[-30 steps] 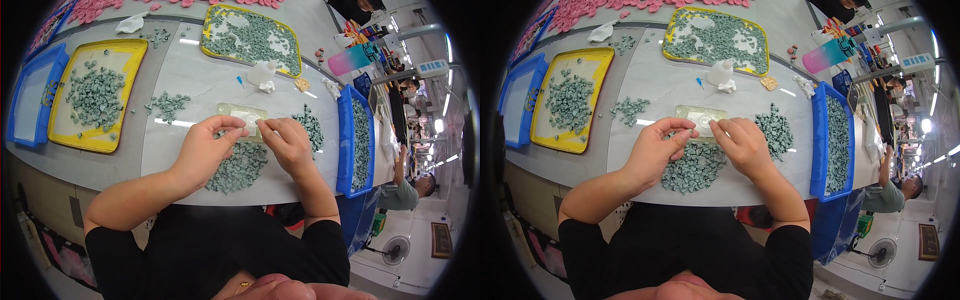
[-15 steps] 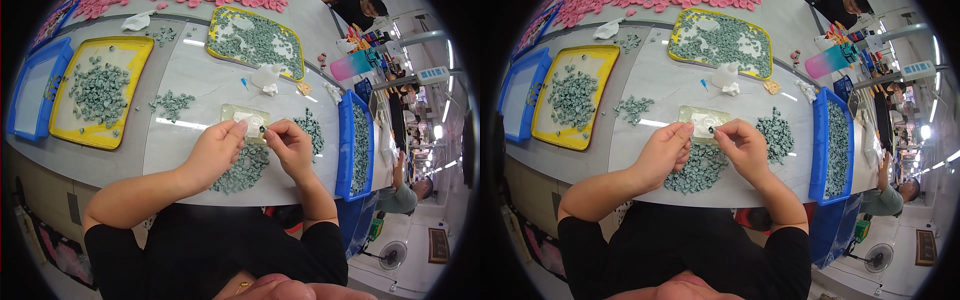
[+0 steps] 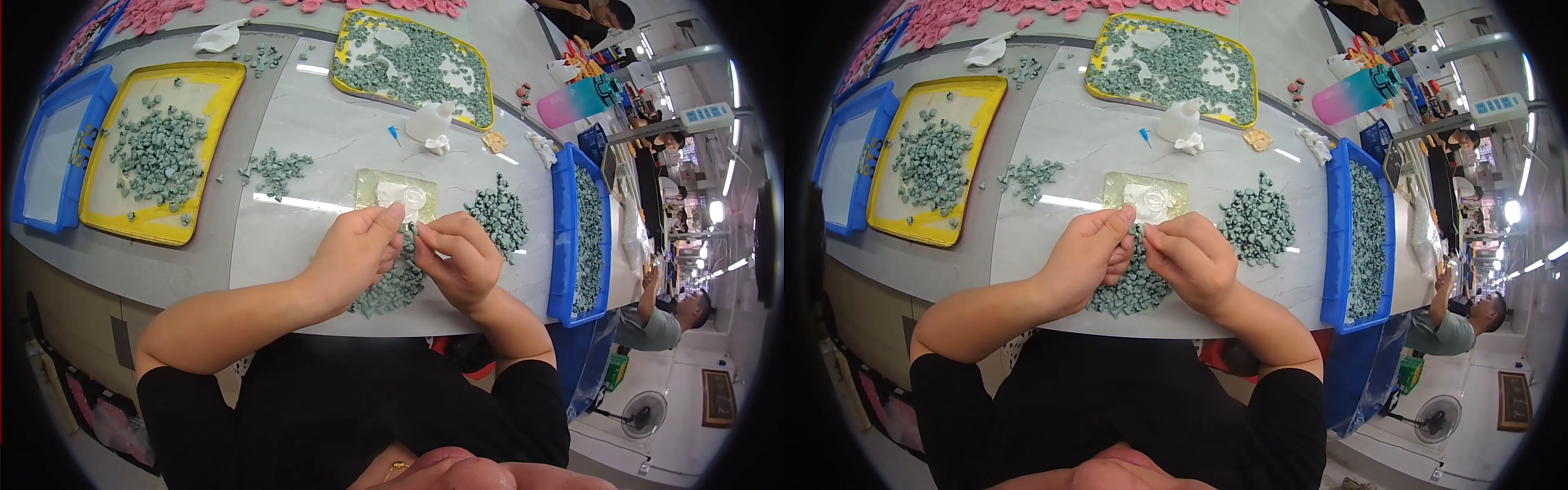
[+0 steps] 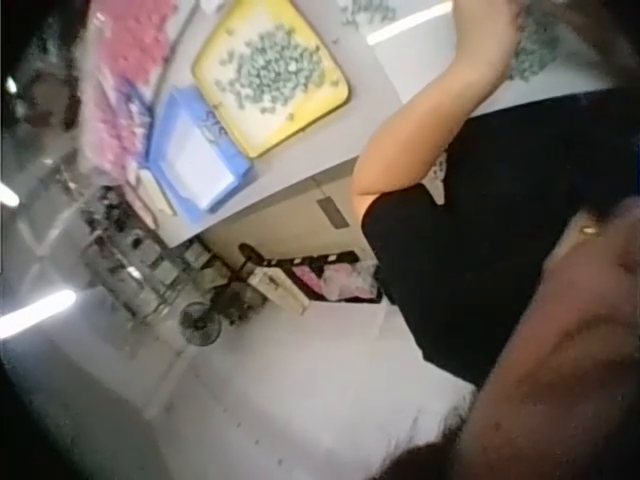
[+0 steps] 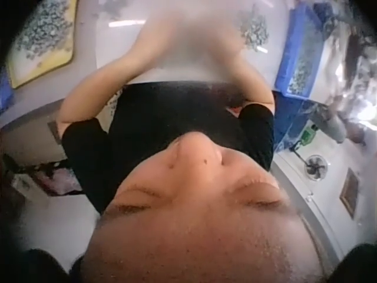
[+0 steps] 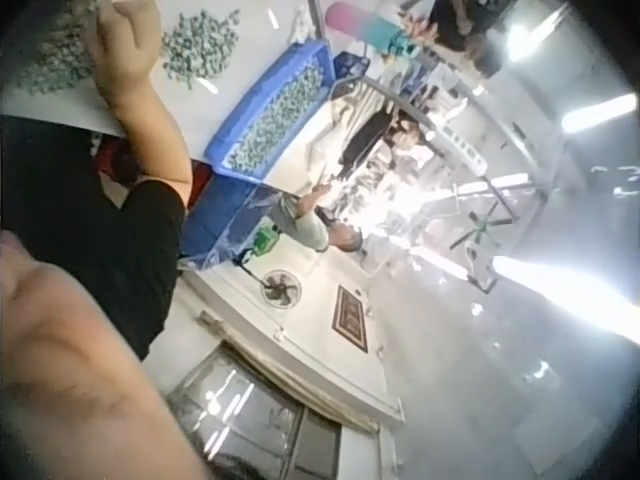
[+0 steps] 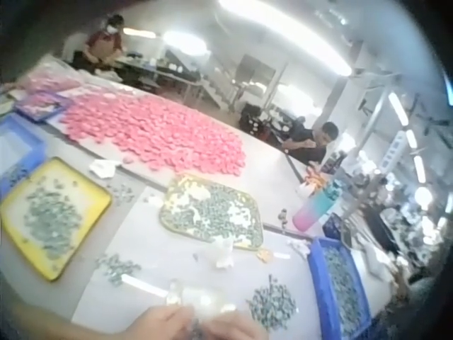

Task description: The recorder is sorting small green plastic parts on a table in a factory environment.

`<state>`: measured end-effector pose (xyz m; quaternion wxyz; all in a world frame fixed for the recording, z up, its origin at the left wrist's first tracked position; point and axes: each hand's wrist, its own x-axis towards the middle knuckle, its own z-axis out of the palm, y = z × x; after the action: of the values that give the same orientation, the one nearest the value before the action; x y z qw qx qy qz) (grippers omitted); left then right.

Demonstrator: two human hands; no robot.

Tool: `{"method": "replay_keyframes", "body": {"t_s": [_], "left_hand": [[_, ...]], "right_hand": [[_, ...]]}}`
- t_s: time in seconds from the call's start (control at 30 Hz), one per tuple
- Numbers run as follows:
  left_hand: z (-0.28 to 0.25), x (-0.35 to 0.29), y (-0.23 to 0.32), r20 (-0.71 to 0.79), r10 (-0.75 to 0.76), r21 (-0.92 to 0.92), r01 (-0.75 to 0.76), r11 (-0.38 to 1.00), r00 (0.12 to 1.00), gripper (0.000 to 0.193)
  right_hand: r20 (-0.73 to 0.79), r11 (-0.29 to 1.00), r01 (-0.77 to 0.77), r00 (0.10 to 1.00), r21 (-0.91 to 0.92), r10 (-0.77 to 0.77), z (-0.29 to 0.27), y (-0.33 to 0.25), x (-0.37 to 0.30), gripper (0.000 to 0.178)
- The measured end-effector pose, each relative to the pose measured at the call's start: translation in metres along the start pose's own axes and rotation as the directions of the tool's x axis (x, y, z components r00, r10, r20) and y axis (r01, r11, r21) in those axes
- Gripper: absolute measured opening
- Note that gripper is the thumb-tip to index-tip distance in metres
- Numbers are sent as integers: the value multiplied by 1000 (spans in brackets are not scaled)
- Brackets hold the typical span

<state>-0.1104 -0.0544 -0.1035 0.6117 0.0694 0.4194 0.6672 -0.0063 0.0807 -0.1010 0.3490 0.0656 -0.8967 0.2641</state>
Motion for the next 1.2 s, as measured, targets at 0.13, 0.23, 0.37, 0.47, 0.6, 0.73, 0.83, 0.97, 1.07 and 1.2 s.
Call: {"method": "replay_keyframes", "body": {"t_s": [0.13,0.23,0.37,0.47,0.6,0.73,0.83,0.97,1.07,1.2], "left_hand": [[-1,0,-1,11,4,-6,-4,1000,1000,34],[0,0,-2,-11,30,15,-30,999,999,33],[0,-1,-9,-49,132,41,-130,991,990,29],[-4,-2,-12,-28,187,52,-185,981,982,28],[-8,-1,-16,-27,272,156,-265,952,962,27],[-9,-3,-9,-32,259,215,-247,945,965,28],[-14,-5,0,-51,212,293,-188,938,976,31],[-14,-5,6,-3,155,521,-131,844,988,36],[-10,-8,7,60,182,652,-177,737,981,38],[-9,-8,8,59,130,628,-138,765,990,34]], "right_hand": [[65,993,116,991,-34,-114,-1,-1,2,27],[64,984,167,985,-68,-163,3,0,1,27],[44,964,240,971,-114,-236,11,-2,-3,28],[-1,951,285,958,-120,-287,17,-1,-5,27],[-40,944,305,949,-123,-312,22,-2,-3,24],[12,989,148,989,24,-148,15,-3,3,28],[162,992,-16,987,121,-4,-3,4,15,22],[265,945,-293,908,-147,323,-34,20,20,15],[253,855,-400,835,-330,489,-48,38,13,15],[330,753,-417,713,-509,619,-53,48,5,14]]}}
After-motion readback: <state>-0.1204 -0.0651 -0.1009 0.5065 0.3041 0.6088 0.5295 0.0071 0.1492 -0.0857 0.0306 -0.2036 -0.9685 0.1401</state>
